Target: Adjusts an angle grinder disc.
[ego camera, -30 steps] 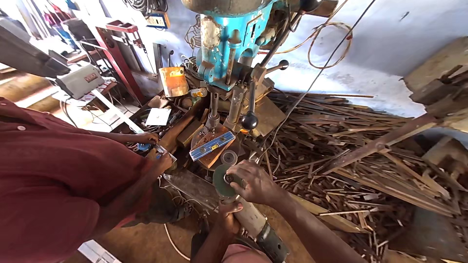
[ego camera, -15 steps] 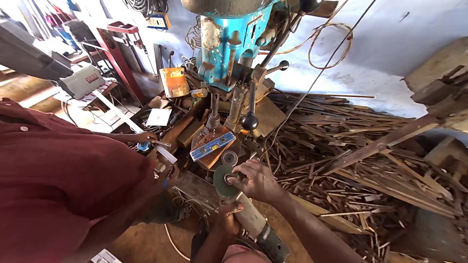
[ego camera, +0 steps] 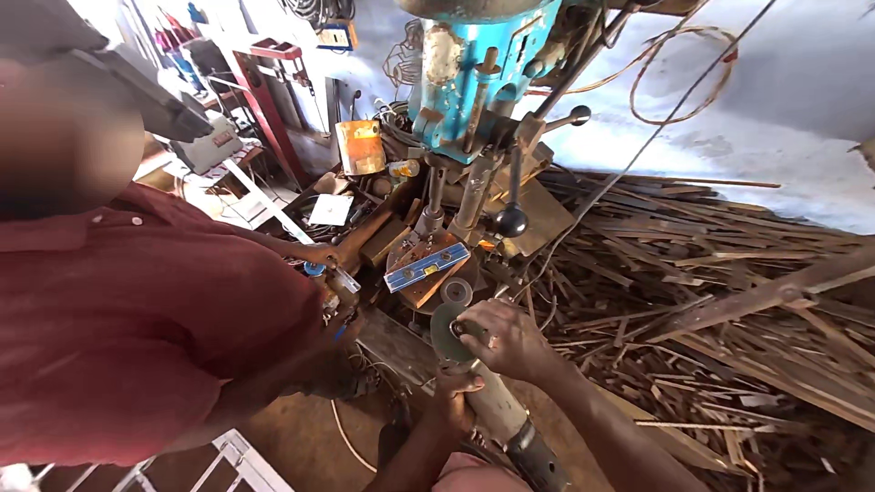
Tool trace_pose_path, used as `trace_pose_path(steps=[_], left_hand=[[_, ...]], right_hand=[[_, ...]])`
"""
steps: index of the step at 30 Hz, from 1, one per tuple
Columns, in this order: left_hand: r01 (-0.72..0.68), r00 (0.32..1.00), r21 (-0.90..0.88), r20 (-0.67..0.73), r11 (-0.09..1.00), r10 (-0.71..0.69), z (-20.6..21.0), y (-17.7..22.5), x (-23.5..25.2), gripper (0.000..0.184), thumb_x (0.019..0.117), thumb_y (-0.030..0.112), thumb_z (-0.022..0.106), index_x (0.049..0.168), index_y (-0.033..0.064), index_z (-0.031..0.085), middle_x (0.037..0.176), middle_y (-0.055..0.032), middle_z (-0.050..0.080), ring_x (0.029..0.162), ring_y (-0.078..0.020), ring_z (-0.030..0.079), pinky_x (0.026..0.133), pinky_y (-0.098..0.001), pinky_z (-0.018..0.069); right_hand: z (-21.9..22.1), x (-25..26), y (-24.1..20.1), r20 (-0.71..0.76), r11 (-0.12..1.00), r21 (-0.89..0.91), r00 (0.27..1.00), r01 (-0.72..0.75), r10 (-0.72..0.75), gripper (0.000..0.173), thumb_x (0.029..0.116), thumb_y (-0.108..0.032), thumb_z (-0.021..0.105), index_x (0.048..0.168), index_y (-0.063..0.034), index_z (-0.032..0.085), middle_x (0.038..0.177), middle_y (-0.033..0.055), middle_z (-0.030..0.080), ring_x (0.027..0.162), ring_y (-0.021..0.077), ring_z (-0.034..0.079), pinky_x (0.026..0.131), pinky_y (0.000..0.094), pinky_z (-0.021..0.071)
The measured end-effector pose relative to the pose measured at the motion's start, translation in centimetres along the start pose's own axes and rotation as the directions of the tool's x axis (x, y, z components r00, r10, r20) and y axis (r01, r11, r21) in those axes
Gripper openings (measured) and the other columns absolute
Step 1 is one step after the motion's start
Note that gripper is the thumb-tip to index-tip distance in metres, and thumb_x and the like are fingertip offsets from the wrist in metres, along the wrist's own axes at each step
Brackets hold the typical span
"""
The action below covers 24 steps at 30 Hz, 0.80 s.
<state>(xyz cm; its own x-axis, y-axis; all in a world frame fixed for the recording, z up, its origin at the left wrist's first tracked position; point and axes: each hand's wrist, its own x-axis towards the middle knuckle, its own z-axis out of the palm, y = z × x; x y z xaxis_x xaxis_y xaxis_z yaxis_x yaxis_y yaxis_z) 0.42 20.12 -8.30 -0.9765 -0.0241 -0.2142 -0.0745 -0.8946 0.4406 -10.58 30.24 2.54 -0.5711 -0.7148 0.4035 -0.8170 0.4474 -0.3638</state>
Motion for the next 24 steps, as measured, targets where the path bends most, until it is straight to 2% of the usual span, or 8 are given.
trace_pose_path(steps=[3,8,10,13,18,20,23,24], left_hand=[[-0.012,0.999,-0.004,0.044,1.0,0.012,0.0,0.1,0.0,0.031,0.0664,0.013,0.087,0.094,0.0028,0.076,0.088,-0.0121,0.077,0.081,-0.0201,0.076,0.079,-0.0389,0.063],[-0.014,1.0,0.008,0.005,1.0,0.014,0.2,0.1,-0.2,0.029,0.0642,0.011,0.087,0.09,0.0029,0.076,0.084,-0.0117,0.076,0.077,-0.0198,0.075,0.075,-0.0388,0.0632],[0.005,1.0,0.013,0.028,1.0,-0.005,0.3,0.2,-0.3,0.028,0.0661,0.012,0.086,0.091,0.003,0.077,0.087,-0.0122,0.077,0.08,-0.0201,0.076,0.078,-0.0385,0.0631],[0.002,0.999,0.017,0.044,1.0,-0.003,0.2,0.2,-0.4,0.031,0.0669,0.012,0.087,0.094,0.001,0.077,0.09,-0.0144,0.077,0.083,-0.022,0.076,0.08,-0.0395,0.0628],[-0.043,0.998,0.038,-0.039,0.998,0.045,0.5,0.4,-0.5,0.031,0.0623,0.007,0.087,0.09,0.002,0.072,0.083,-0.0127,0.075,0.076,-0.0202,0.075,0.074,-0.0393,0.0636],[-0.042,0.999,0.045,-0.031,0.998,0.043,0.3,0.3,-0.3,0.03,0.0632,0.008,0.087,0.09,0.0022,0.073,0.083,-0.0123,0.075,0.077,-0.0199,0.075,0.074,-0.0394,0.0634],[-0.033,0.999,0.037,-0.038,0.999,0.034,0.3,0.2,-0.1,0.031,0.0625,0.01,0.087,0.089,0.0014,0.074,0.083,-0.0136,0.076,0.076,-0.0207,0.075,0.074,-0.0395,0.0637],[-0.033,0.999,0.03,-0.036,0.999,0.034,0.3,0.2,0.0,0.031,0.0627,0.009,0.087,0.09,0.0012,0.074,0.083,-0.0139,0.075,0.076,-0.0209,0.075,0.074,-0.0397,0.0636]], right_hand=[[0.3,-0.1,0.1,-0.061,0.998,-0.003,0.996,-0.07,0.069,0.04,0.0974,-0.05,0.058,0.098,-0.0143,0.078,0.07,-0.0014,0.068,0.064,0.0144,0.063,0.072,0.0383,0.0538],[-1.2,0.6,-1.2,0.225,0.982,0.004,0.957,-0.191,0.185,0.037,0.0964,-0.035,0.057,0.115,-0.0115,0.077,0.085,0.0081,0.075,0.079,0.0263,0.071,0.08,0.0501,0.0537],[-1.2,0.7,-1.2,0.26,0.959,-0.004,0.926,-0.284,0.275,0.042,0.1014,-0.043,0.053,0.105,-0.0092,0.078,0.085,0.0101,0.074,0.081,0.0279,0.071,0.08,0.0511,0.0546],[-0.6,0.0,-0.3,0.139,0.94,0.032,0.933,-0.339,0.331,0.053,0.0996,-0.057,0.053,0.089,-0.0103,0.076,0.075,0.0062,0.07,0.07,0.0222,0.069,0.066,0.0462,0.0561],[-1.1,-0.4,-0.7,0.262,0.94,0.152,0.93,-0.305,0.26,0.042,0.0957,-0.037,0.06,0.126,-0.0114,0.073,0.076,0.0078,0.067,0.066,0.0234,0.062,0.066,0.0461,0.0531],[-1.1,-0.3,-0.9,0.302,0.929,0.118,0.904,-0.35,0.302,0.04,0.0966,-0.038,0.058,0.121,-0.0115,0.074,0.075,0.0089,0.067,0.066,0.0252,0.063,0.066,0.0478,0.0527],[-1.2,-0.2,-0.7,0.312,0.902,0.067,0.867,-0.427,0.387,0.053,0.0967,-0.058,0.057,0.103,-0.0091,0.075,0.076,0.0097,0.068,0.07,0.0265,0.066,0.068,0.0495,0.0531],[-1.0,-0.5,-0.6,0.288,0.902,0.083,0.877,-0.423,0.385,0.057,0.0955,-0.062,0.057,0.106,-0.0097,0.075,0.075,0.0087,0.068,0.068,0.0252,0.064,0.066,0.0483,0.0528]])
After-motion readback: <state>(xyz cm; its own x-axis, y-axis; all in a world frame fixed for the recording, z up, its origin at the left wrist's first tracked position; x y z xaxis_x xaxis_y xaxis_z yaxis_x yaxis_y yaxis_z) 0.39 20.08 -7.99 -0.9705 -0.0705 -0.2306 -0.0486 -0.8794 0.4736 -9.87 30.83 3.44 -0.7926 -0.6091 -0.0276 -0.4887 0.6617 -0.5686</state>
